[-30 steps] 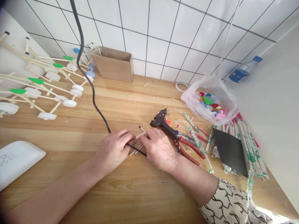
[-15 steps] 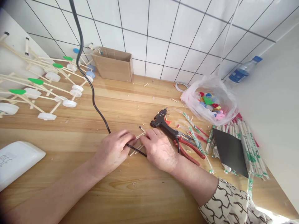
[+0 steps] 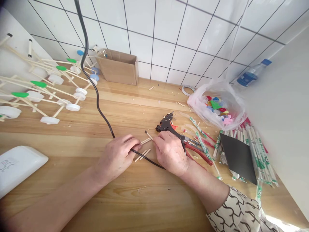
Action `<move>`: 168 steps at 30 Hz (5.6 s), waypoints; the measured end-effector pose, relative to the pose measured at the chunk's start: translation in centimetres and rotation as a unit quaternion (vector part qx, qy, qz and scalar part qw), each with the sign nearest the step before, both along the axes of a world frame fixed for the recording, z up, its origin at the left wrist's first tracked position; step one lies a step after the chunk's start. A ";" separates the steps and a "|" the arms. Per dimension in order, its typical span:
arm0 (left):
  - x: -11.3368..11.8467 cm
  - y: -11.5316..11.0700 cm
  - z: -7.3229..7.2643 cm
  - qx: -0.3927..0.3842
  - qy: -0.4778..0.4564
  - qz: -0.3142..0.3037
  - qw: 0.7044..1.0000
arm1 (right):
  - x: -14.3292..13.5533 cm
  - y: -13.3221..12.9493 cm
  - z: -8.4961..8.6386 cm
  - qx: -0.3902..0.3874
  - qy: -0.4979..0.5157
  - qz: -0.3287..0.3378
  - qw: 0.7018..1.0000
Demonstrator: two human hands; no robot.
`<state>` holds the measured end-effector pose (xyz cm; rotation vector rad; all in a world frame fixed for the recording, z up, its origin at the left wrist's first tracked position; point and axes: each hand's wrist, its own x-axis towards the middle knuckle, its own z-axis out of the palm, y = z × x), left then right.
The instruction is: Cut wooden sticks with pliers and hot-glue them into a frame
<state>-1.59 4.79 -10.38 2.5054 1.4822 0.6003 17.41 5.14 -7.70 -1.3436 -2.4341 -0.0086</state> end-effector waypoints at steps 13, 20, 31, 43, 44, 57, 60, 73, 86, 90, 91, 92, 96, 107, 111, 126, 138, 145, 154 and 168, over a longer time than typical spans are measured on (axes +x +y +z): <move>-0.8 -0.9 0.5 0.041 -0.008 -0.006 0.999 | 1.0 0.0 1.3 0.016 0.025 -0.035 0.999; -1.5 -1.0 0.5 0.041 -0.013 -0.038 0.998 | 2.6 1.7 1.0 0.018 -0.061 -0.109 0.992; -1.7 -1.1 0.8 0.032 0.004 -0.070 0.997 | 2.5 2.6 0.3 0.018 -0.107 -0.157 0.982; -1.7 -1.1 0.5 0.017 0.006 -0.092 0.996 | 1.7 2.6 0.9 -0.028 -0.196 -0.202 0.959; -1.7 -1.1 0.6 0.017 0.005 -0.093 0.995 | 1.6 2.5 1.0 -0.039 -0.202 -0.208 0.956; -1.8 -1.1 0.6 0.034 0.006 -0.097 0.995 | 0.8 1.8 2.6 -0.052 -0.165 -0.252 0.952; -1.8 -1.1 0.6 0.035 0.005 -0.098 0.995 | 2.0 1.3 4.2 -0.046 -0.025 -0.203 0.978; -1.9 -1.2 1.2 0.040 0.005 -0.108 0.993 | 3.7 -0.7 6.5 -0.345 0.217 -0.110 0.907; -2.0 -1.2 1.0 0.002 0.029 -0.115 0.993 | 2.7 -2.3 6.9 -0.437 0.162 -0.070 0.882; -2.0 -1.2 1.2 -0.005 0.033 -0.114 0.993 | 2.6 -2.3 6.9 -0.439 0.145 -0.078 0.883; -2.0 -1.2 1.2 -0.007 0.036 -0.113 0.993 | 2.6 -2.3 6.9 -0.439 0.145 -0.076 0.883; -2.0 -1.2 1.2 -0.008 0.039 -0.113 0.993 | 2.6 -2.4 6.9 -0.438 0.146 -0.074 0.884; -1.9 -1.2 1.0 -0.008 0.051 -0.120 0.991 | 2.6 -2.4 6.8 -0.429 0.148 -0.059 0.889; -1.9 -1.1 1.1 -0.022 0.046 -0.125 0.991 | 2.3 -2.4 6.6 -0.419 0.144 -0.049 0.895; -1.9 -1.1 1.1 -0.014 0.040 -0.123 0.992 | 2.6 -2.4 6.5 -0.421 0.131 -0.049 0.896; -2.0 -1.2 1.0 -0.007 0.030 -0.117 0.993 | 3.1 -2.2 6.7 -0.407 0.131 -0.067 0.902; -2.0 -1.2 1.0 -0.005 0.031 -0.115 0.993 | 3.8 -2.0 8.4 -0.412 0.137 -0.055 0.899; -2.1 -1.2 1.1 0.021 0.019 -0.113 0.993 | 4.6 -2.2 8.5 -0.379 0.131 -0.085 0.912; -2.2 -1.1 0.9 0.074 -0.040 -0.105 0.991 | 5.0 -1.4 8.1 -0.260 0.116 -0.111 0.952; -3.1 1.2 2.5 0.028 -0.081 -0.050 0.995 | 5.1 4.6 6.8 -0.116 -0.011 -0.073 0.990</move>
